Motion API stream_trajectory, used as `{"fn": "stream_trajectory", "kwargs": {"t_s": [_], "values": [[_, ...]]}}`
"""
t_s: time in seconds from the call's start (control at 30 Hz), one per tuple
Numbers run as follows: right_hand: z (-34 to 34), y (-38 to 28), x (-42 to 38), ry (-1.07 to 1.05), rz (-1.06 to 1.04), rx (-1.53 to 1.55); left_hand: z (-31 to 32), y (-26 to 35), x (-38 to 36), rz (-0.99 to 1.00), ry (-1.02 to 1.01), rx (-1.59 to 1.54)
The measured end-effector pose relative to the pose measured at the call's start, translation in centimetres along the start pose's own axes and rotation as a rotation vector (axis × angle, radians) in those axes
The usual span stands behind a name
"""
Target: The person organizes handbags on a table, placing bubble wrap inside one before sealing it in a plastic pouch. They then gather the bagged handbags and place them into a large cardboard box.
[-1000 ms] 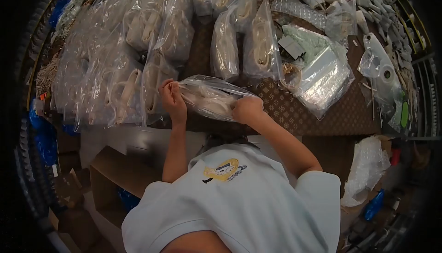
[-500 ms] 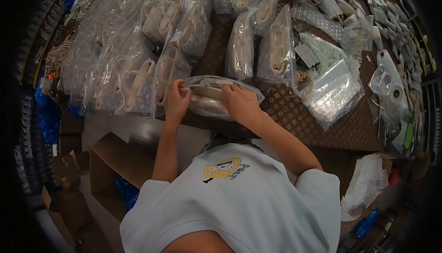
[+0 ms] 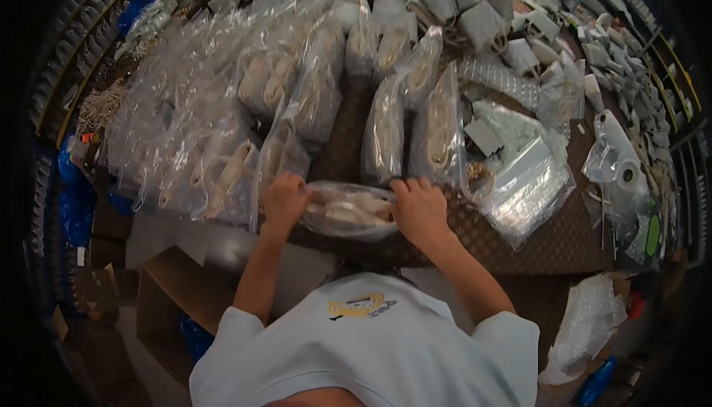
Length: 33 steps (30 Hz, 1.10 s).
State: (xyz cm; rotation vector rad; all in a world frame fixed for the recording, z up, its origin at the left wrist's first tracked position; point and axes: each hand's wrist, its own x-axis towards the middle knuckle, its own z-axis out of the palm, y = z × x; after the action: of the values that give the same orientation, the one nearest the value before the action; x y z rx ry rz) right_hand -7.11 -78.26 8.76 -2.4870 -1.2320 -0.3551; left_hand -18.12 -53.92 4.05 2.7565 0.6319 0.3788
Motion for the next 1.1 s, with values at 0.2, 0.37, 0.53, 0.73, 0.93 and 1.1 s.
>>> {"fn": "stream_trajectory", "kwargs": {"t_s": [0.2, 0.37, 0.53, 0.73, 0.93, 1.1], "values": [[-2.2, 0.9, 0.2, -0.057, 0.174, 0.084, -2.6, 0.3, 0.6, -0.003, 0.168, 0.001], [-2.5, 2.0, -0.3, -0.002, 0.141, 0.106, -3.9, -0.3, -0.2, -0.069, -0.088, 0.078], [-3.6, 2.6, -0.4, -0.059, 0.135, 0.124, -5.8, -1.5, -0.6, -0.055, -0.176, 0.014], [-6.4, 1.1, 0.0, -0.007, -0.163, 0.257, -9.4, 2.7, -1.6, 0.222, -0.038, -0.12], [-3.5, 4.0, -0.7, -0.185, -0.287, -0.078, -7.5, 3.4, -2.2, 0.535, -0.123, 0.084], [-4.4, 5.0, 0.2, -0.317, -0.28, -0.075, -8.4, 0.2, -1.3, 0.354, -0.213, 0.296]]}}
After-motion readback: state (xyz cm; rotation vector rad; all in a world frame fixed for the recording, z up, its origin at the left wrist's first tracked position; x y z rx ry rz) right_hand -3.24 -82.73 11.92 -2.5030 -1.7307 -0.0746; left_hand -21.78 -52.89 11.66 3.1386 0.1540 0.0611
